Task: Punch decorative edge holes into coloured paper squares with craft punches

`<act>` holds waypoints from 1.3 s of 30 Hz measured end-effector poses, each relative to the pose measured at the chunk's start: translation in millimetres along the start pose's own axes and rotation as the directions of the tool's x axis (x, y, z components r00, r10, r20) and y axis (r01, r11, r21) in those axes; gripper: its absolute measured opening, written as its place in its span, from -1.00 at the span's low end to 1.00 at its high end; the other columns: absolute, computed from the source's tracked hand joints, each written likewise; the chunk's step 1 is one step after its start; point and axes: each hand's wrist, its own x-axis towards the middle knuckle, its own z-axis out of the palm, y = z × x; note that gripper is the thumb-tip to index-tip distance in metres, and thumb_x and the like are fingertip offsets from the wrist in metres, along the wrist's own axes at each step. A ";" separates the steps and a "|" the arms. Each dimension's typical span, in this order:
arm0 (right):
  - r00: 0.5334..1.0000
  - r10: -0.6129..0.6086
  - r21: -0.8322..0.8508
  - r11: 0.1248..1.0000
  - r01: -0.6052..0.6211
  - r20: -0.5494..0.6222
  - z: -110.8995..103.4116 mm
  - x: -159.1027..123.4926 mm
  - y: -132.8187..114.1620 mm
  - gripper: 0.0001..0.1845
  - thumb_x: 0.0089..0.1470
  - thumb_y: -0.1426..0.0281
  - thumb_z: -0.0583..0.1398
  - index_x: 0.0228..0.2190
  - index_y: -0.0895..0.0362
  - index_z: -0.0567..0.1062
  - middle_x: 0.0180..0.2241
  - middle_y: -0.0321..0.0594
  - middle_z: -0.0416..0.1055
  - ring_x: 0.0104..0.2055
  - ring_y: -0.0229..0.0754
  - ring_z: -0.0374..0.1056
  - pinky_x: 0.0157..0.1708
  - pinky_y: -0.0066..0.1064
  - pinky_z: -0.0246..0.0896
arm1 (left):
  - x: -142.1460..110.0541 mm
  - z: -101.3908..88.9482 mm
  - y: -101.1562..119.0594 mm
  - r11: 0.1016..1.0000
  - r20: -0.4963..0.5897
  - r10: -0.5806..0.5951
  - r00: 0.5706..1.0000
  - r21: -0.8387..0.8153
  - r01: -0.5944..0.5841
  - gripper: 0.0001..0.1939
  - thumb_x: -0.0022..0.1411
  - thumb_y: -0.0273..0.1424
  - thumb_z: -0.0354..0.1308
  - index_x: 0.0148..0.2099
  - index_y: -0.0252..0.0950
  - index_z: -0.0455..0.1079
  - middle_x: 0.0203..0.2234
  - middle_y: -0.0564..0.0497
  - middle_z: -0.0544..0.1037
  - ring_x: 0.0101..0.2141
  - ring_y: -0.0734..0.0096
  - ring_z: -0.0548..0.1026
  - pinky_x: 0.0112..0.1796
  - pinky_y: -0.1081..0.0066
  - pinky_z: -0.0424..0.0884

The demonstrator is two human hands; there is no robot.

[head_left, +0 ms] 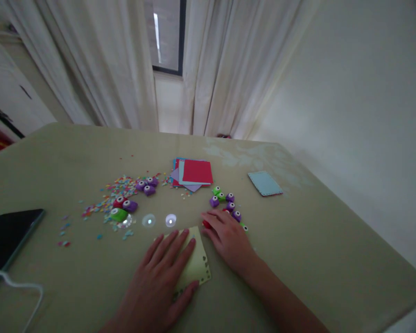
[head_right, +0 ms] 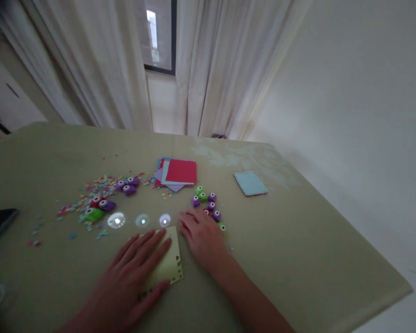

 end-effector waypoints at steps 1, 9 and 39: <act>0.999 -0.035 0.018 0.999 0.035 0.012 1.1 -3.9 2.6 -0.61 0.35 0.49 0.32 0.18 0.08 0.57 0.10 -0.03 0.59 0.13 0.06 0.51 0.21 -0.07 0.39 | 0.5 -0.5 -0.3 1.000 0.002 0.006 1.000 0.007 -0.006 -0.23 0.46 -0.04 0.17 0.58 -0.12 0.14 0.51 0.03 0.27 0.41 0.08 0.30 0.39 0.10 0.05; 0.990 -0.035 0.244 0.970 0.001 0.135 -11.0 -13.4 -3.4 -0.68 0.33 0.51 0.32 0.09 0.13 0.60 0.02 -0.06 0.65 0.06 0.02 0.52 0.16 -0.16 0.40 | 1.1 -4.2 -3.0 0.998 0.022 -0.045 0.999 0.049 0.044 -0.24 0.47 -0.02 0.16 0.56 -0.19 0.17 0.50 -0.03 0.28 0.43 0.02 0.26 0.38 0.06 0.06; 0.977 0.137 0.514 0.834 -0.202 0.163 -9.6 -16.9 -8.2 -0.74 0.21 0.51 0.37 -0.06 0.08 0.62 -0.14 -0.20 0.62 -0.17 -0.13 0.54 -0.12 -0.33 0.45 | 1.0 -9.5 -8.0 0.992 0.089 -0.122 0.989 -0.004 0.123 -0.25 0.51 -0.07 0.12 0.60 -0.14 0.09 0.52 -0.02 0.25 0.42 0.03 0.31 0.40 0.07 0.08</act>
